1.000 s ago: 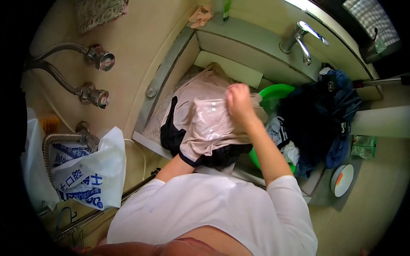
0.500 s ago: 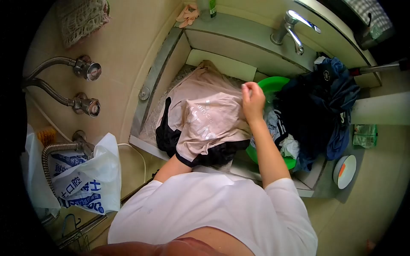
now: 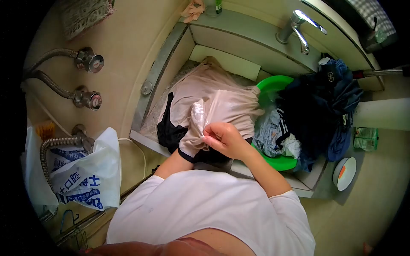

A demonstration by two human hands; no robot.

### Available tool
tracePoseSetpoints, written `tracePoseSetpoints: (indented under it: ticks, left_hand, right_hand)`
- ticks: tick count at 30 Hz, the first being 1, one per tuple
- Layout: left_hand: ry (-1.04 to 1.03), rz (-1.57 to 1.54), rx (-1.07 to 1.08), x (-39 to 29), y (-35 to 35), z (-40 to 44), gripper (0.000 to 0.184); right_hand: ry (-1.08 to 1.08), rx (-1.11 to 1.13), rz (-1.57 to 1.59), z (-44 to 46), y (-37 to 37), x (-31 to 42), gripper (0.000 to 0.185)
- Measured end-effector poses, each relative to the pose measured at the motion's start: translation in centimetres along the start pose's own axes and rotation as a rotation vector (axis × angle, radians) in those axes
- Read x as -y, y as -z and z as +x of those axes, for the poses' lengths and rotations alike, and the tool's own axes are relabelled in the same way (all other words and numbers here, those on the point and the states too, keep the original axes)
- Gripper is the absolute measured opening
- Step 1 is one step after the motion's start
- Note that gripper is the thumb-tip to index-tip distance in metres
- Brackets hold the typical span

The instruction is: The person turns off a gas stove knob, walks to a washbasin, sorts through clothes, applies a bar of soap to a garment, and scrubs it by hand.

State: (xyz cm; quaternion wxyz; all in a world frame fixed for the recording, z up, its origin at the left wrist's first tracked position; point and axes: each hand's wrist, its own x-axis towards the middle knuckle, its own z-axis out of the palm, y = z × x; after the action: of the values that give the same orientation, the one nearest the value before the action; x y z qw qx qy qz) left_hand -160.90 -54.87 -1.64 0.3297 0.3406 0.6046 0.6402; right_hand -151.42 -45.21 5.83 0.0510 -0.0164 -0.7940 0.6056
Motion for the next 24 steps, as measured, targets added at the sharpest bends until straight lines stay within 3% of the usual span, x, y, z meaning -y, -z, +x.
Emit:
tracePoseSetpoints:
  ticks: [2,6,9,12,14,15,17,18,20,22,24]
  left_hand:
    - [-0.003,0.005,-0.01,-0.1,-0.2,-0.1,0.045]
    - [-0.013,0.015,-0.021,-0.3,-0.3,0.3,0.045]
    - [-0.009,0.048,-0.005,0.0,-0.1,0.0,0.046]
    - [0.039,0.157,0.065,0.3,0.9,-2.1,0.047]
    - [0.052,0.369,0.125,1.5,1.1,-2.7,0.047]
    - [0.021,0.493,0.131,2.2,1.0,-2.6,0.047]
    - [-0.251,0.742,0.064,1.6,0.4,-0.9,0.043]
    - [-0.385,0.849,0.053,0.7,0.5,-0.2,0.04]
    - [-0.403,0.775,0.022,0.0,0.3,-0.3,0.038]
    - [-0.245,0.486,-0.006,-0.4,0.0,-0.2,0.036]
    - [-0.134,0.264,-0.079,-0.2,-0.1,-0.2,0.034]
  right_hand:
    - [-0.061,0.044,0.038,-0.3,-0.2,0.6,0.013]
    - [0.068,0.135,-0.021,-1.0,-3.2,-0.3,0.011]
    - [-0.007,0.23,-0.064,-0.6,-3.1,0.4,0.009]
    - [0.227,-0.194,-0.198,0.5,-2.5,0.3,0.004]
    - [0.33,-0.251,-0.369,2.6,-1.4,-2.7,0.004]
    - [0.323,-0.23,-0.449,3.2,-1.0,-4.3,0.003]
    - [0.321,-0.206,-0.533,4.4,0.5,-6.1,0.003]
    - [0.289,-0.298,-0.646,5.0,1.1,-6.5,0.002]
    - [0.235,-0.444,-0.719,6.2,2.5,-8.3,0.006]
    - [0.21,-0.438,-0.731,6.4,3.3,-9.4,0.003]
    - [0.249,-0.398,-0.758,5.7,1.8,-7.2,0.014]
